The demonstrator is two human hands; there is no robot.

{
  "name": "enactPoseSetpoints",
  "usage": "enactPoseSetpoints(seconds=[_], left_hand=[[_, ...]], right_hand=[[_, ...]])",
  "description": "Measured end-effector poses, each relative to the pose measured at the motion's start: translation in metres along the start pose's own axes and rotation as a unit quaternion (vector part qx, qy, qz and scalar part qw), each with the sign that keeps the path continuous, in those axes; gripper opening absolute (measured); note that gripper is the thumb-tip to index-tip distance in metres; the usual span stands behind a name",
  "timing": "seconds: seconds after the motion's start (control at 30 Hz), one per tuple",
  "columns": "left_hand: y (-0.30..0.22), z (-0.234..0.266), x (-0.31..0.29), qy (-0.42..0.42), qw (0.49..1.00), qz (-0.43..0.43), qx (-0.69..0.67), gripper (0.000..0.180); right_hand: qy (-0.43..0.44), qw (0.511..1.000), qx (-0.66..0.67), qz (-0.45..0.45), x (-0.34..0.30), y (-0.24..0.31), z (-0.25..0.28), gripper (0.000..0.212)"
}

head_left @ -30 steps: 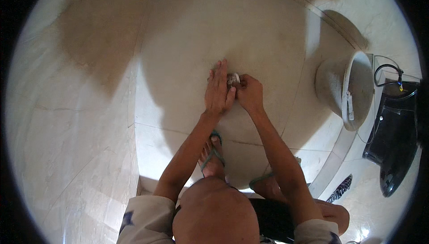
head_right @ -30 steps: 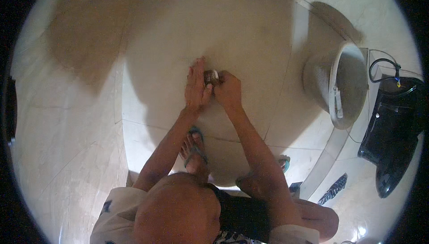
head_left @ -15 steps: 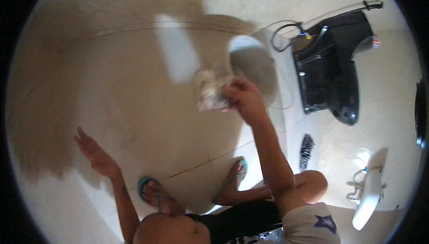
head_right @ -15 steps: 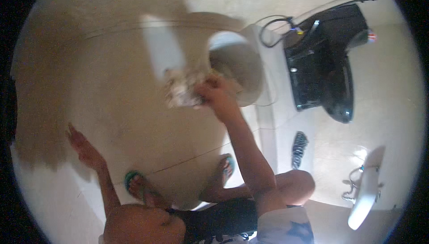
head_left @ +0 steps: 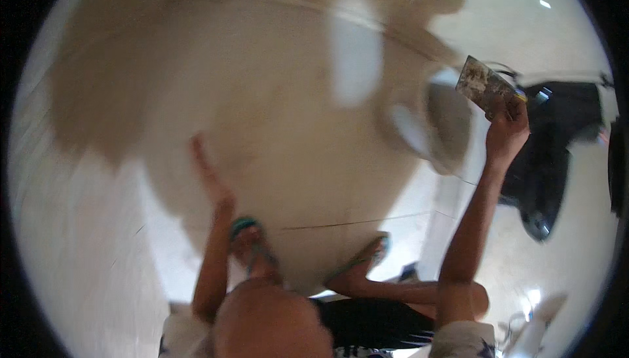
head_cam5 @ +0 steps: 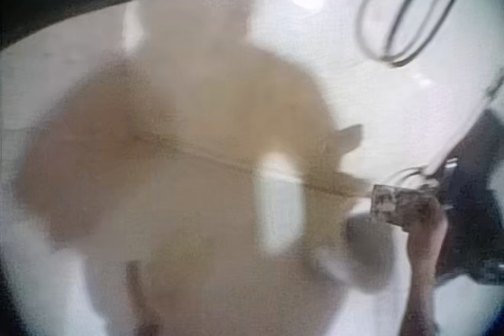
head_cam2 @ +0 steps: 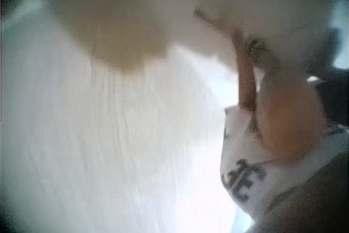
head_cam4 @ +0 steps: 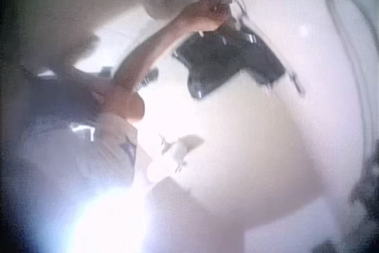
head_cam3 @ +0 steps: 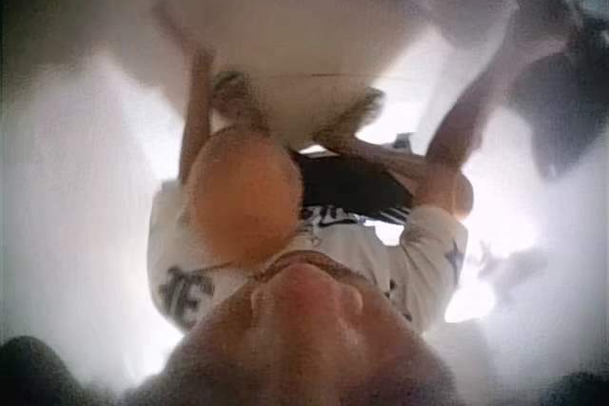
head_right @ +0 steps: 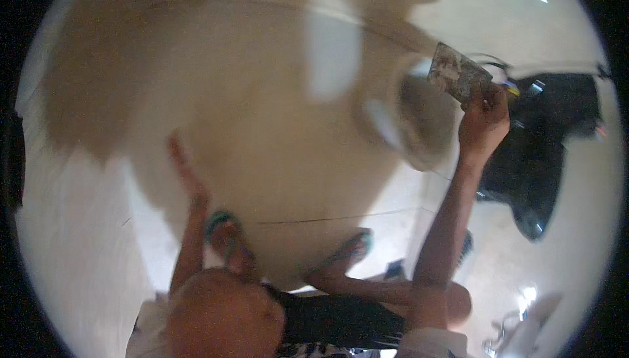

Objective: The person sweeps debris from a bathroom floor using a broom, squats down to scrape residue with a handheld tool, and collects the debris into a bucket.

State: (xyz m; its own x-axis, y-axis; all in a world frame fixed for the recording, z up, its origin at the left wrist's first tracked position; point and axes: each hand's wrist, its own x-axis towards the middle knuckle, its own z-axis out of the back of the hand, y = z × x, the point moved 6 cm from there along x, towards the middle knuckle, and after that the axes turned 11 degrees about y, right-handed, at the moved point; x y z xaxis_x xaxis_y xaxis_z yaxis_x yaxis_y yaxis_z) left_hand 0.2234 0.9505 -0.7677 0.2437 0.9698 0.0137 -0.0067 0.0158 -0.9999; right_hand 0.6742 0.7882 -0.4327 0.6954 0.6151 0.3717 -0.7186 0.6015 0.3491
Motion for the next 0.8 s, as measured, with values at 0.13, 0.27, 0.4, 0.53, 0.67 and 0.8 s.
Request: enactPoseSetpoints(seconds=[0.13,0.27,0.4,0.53,0.67,0.8], left_hand=[[-0.011,-0.015,0.003,0.022,0.997,-0.069,0.031,0.074],[-0.017,-0.034,0.009,0.053,0.991,-0.066,0.104,0.073],[-0.015,-0.054,0.012,0.099,0.976,-0.073,0.179,0.069],[-0.007,-0.062,0.013,0.138,0.960,-0.059,0.235,0.071],[-0.032,-0.045,0.017,0.092,0.987,-0.085,0.103,0.074],[-0.086,-0.016,0.024,0.005,0.959,-0.156,-0.235,0.074]], right_hand=[[0.310,0.948,0.069,-0.027,-0.059,0.006,-0.202,0.023],[0.387,0.910,0.124,-0.080,-0.110,0.008,-0.302,0.029],[0.436,0.899,0.043,0.003,-0.143,0.085,-0.326,0.033],[0.500,0.860,0.088,0.061,-0.201,0.149,-0.343,0.029],[0.511,0.836,0.200,-0.001,-0.222,0.157,-0.345,0.025],[0.596,0.719,0.318,-0.162,-0.225,0.135,-0.331,0.026]])
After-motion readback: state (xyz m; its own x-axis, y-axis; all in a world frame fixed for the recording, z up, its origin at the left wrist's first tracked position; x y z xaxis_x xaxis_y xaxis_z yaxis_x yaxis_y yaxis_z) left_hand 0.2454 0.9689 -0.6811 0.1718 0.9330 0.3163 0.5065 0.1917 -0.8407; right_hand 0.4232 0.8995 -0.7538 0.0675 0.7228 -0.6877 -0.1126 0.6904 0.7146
